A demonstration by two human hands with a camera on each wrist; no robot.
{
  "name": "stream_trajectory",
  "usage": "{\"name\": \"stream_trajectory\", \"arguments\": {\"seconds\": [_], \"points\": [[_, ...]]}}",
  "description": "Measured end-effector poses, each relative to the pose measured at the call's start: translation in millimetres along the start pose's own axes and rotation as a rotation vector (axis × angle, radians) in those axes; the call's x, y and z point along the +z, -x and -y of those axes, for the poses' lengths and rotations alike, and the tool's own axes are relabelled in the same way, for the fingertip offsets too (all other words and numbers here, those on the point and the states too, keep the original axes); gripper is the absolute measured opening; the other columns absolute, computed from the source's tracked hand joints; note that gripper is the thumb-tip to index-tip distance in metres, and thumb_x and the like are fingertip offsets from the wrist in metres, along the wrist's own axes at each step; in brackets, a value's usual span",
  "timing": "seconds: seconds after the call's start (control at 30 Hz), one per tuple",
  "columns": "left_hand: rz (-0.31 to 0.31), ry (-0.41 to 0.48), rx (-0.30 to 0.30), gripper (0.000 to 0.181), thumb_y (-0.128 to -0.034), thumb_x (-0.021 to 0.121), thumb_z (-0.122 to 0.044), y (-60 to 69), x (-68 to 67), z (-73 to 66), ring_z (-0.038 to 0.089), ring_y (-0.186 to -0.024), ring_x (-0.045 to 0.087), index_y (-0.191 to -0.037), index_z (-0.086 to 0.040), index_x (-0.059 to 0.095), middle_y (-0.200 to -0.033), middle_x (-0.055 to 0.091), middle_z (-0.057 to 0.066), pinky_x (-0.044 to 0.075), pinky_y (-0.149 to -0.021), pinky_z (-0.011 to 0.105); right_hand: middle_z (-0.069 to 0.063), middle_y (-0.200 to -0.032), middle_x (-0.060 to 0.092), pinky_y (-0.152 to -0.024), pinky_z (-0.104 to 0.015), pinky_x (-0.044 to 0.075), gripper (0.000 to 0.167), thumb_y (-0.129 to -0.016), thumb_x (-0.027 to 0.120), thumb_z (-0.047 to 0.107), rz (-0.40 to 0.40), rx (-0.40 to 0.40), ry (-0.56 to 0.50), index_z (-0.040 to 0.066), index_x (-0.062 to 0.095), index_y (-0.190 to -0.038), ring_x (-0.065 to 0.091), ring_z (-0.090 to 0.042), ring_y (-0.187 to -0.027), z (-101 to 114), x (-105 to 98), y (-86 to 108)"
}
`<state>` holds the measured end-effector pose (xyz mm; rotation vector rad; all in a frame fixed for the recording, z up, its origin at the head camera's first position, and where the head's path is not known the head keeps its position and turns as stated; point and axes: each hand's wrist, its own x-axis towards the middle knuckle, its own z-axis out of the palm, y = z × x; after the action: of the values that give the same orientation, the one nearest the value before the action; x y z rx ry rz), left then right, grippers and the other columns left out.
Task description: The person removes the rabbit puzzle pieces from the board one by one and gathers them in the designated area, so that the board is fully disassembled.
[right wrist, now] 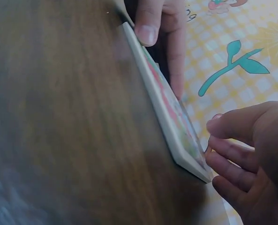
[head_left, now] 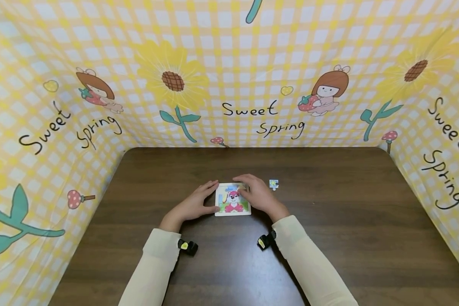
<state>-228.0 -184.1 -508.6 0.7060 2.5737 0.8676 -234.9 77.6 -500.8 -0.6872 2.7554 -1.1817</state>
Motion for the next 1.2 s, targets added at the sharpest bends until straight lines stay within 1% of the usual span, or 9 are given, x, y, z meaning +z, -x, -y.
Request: {"name": "stream_trajectory", "arguments": {"seconds": [0.13, 0.33, 0.6, 0.77, 0.9, 1.2], "points": [[0.002, 0.003, 0.001, 0.085, -0.0901, 0.067, -0.045, 0.0, -0.4, -1.2, 0.025, -0.148, 0.007, -0.156, -0.016, 0.022, -0.162, 0.014, -0.002, 0.02, -0.113, 0.055, -0.005, -0.133, 0.056, -0.099, -0.043, 0.044, 0.039, -0.095, 0.064, 0.013, 0.013, -0.017, 0.06, 0.012, 0.06, -0.134, 0.053, -0.023, -0.122, -1.0, 3.1, -1.9], [-0.005, 0.002, 0.006, 0.086, -0.0894, 0.067, -0.047, 0.2, -0.2, -1.2, 0.025, -0.148, 0.008, -0.156, -0.017, 0.022, -0.162, 0.015, -0.002, 0.02, -0.112, 0.055, -0.007, -0.131, 0.056, -0.098, -0.042, 0.045, 0.035, -0.097, 0.06, 0.01, 0.016, -0.028, 0.11, 0.008, 0.062, -0.131, 0.053, -0.024, -0.121, 0.1, 4.7, -2.9], [-0.005, -0.002, 0.001, 0.085, -0.0898, 0.067, -0.046, 0.0, 0.9, -0.6, 0.025, -0.148, 0.008, -0.156, -0.017, 0.022, -0.162, 0.015, -0.003, 0.019, -0.113, 0.055, -0.006, -0.128, 0.057, -0.098, -0.04, 0.045, 0.031, -0.097, 0.06, 0.01, 0.007, -0.027, 0.156, 0.008, 0.065, -0.127, 0.054, -0.023, -0.119, -0.3, 6.8, -4.2], [-0.008, 0.003, -0.006, 0.085, -0.0897, 0.068, -0.045, 1.1, 0.9, -1.0, 0.026, -0.148, 0.008, -0.156, -0.017, 0.022, -0.162, 0.014, -0.003, 0.019, -0.113, 0.056, -0.007, -0.129, 0.056, -0.098, -0.041, 0.044, 0.032, -0.097, 0.06, 0.01, 0.018, -0.036, 0.169, 0.008, 0.064, -0.128, 0.054, -0.023, -0.119, 0.5, 6.3, -4.7], [-0.006, 0.001, -0.015, 0.085, -0.0897, 0.068, -0.046, 0.6, 0.9, -0.9, 0.024, -0.148, 0.007, -0.156, -0.017, 0.023, -0.162, 0.015, -0.004, 0.019, -0.113, 0.055, -0.007, -0.129, 0.056, -0.099, -0.041, 0.044, 0.032, -0.096, 0.06, 0.01, 0.022, -0.04, 0.175, 0.008, 0.064, -0.128, 0.053, -0.024, -0.12, 0.3, 6.2, -4.4], [-0.001, 0.0, -0.019, 0.086, -0.0895, 0.068, -0.046, 0.8, 0.3, -2.1, 0.024, -0.148, 0.008, -0.156, -0.017, 0.023, -0.162, 0.015, -0.004, 0.019, -0.113, 0.054, -0.008, -0.13, 0.055, -0.1, -0.042, 0.043, 0.031, -0.097, 0.06, 0.01, 0.027, -0.043, 0.163, 0.007, 0.065, -0.127, 0.052, -0.025, -0.121, -0.7, 7.2, -4.6]]}}
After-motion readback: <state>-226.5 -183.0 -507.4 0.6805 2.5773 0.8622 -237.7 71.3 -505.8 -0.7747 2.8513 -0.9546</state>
